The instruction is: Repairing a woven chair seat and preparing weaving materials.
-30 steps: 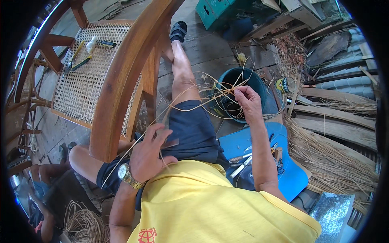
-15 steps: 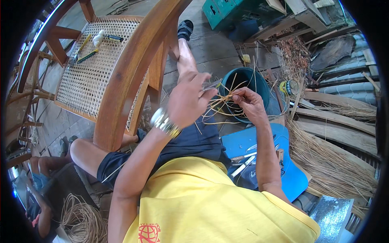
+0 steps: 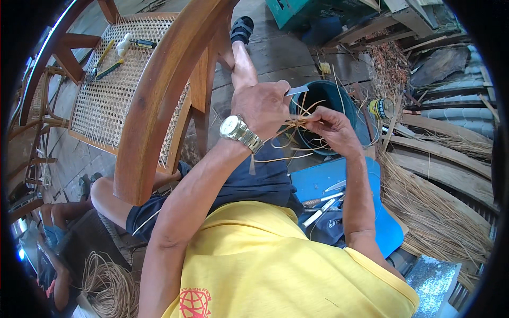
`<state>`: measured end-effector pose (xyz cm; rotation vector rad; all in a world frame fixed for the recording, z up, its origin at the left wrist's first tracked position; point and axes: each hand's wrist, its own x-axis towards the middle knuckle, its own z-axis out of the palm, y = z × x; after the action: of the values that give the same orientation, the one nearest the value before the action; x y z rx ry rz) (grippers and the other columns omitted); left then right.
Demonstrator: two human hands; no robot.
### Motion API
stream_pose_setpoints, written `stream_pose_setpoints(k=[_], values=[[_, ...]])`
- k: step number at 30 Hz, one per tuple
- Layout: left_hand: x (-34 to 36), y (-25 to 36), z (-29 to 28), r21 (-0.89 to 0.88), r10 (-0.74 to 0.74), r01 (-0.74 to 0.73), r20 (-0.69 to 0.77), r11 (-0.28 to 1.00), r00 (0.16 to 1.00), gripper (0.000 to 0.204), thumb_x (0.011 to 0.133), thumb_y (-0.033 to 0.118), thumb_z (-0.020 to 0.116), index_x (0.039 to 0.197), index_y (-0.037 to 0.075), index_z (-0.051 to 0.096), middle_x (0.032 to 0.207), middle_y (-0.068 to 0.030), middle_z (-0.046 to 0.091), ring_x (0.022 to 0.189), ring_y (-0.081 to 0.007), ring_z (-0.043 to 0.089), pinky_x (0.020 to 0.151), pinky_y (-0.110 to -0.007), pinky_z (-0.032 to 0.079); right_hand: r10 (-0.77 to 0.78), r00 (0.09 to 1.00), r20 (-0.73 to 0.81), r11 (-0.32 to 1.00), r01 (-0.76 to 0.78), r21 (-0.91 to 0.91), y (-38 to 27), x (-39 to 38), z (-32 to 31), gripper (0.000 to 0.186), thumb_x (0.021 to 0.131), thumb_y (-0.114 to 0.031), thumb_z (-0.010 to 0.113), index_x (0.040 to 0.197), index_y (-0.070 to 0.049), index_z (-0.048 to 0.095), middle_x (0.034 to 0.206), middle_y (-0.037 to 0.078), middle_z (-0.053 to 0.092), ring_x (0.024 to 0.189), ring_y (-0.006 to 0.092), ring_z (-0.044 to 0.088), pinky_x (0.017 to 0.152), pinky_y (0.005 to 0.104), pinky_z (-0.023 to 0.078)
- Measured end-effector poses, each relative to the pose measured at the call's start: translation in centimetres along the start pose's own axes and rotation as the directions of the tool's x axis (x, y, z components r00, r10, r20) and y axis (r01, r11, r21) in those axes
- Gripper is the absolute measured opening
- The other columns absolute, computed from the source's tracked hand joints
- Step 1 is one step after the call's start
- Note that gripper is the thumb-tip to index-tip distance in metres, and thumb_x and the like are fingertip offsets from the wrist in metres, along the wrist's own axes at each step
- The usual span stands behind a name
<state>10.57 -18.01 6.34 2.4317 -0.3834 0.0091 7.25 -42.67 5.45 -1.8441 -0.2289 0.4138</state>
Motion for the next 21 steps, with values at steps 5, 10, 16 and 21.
stream_pose_setpoints(k=[5, 10, 16, 21], values=[[-1.1, -0.8, -0.2, -0.161, 0.063, -0.11, -0.272, 0.981, 0.96, 0.017, 0.094, 0.018, 0.076, 0.11, 0.012, 0.075, 0.101, -0.0127, 0.073, 0.092, -0.0359, 0.074, 0.077, -0.046, 0.058, 0.073, 0.995, -0.074, 0.987, -0.083, -0.141, -1.7, 0.6, -0.7, 0.01, 0.103, -0.008, 0.074, 0.109, 0.0, 0.073, 0.091, -0.003, 0.067, 0.084, 0.0045, 0.056, 0.075, 0.0229, 0.048], [-5.1, -2.1, -1.2, -0.175, 0.097, -0.161, -0.326, 0.971, 0.94, 0.025, 0.091, 0.012, 0.081, 0.115, 0.012, 0.075, 0.1, -0.011, 0.072, 0.086, -0.0335, 0.074, 0.073, -0.041, 0.058, 0.107, 0.99, -0.097, 0.989, -0.116, -0.091, -1.6, 0.7, -0.3, 0.014, 0.106, -0.012, 0.071, 0.114, 0.0, 0.073, 0.095, -0.004, 0.068, 0.086, 0.0026, 0.056, 0.076, 0.0194, 0.046], [-8.5, -1.4, -0.8, -0.272, 0.027, -0.09, -0.23, 0.958, 0.973, 0.021, 0.088, 0.007, 0.08, 0.108, 0.012, 0.076, 0.098, -0.0095, 0.072, 0.08, -0.031, 0.073, 0.068, -0.038, 0.058, 0.146, 0.972, -0.185, 0.984, -0.123, 0.127, -1.3, 0.8, 1.0, 0.019, 0.106, -0.017, 0.073, 0.112, 0.001, 0.074, 0.086, -0.004, 0.064, 0.074, 0.0026, 0.052, 0.065, 0.0187, 0.041], [-8.3, 0.6, 0.7, -0.191, 0.158, -0.207, -0.243, 0.96, 0.957, 0.022, 0.086, 0.01, 0.082, 0.107, 0.013, 0.076, 0.098, -0.0056, 0.072, 0.079, -0.0293, 0.074, 0.068, -0.039, 0.06, 0.263, 0.943, -0.202, 0.913, -0.177, 0.367, -1.1, 1.1, 2.0, 0.018, 0.104, -0.018, 0.075, 0.11, -0.001, 0.075, 0.082, -0.003, 0.063, 0.067, 0.0017, 0.049, 0.055, 0.0193, 0.036]])
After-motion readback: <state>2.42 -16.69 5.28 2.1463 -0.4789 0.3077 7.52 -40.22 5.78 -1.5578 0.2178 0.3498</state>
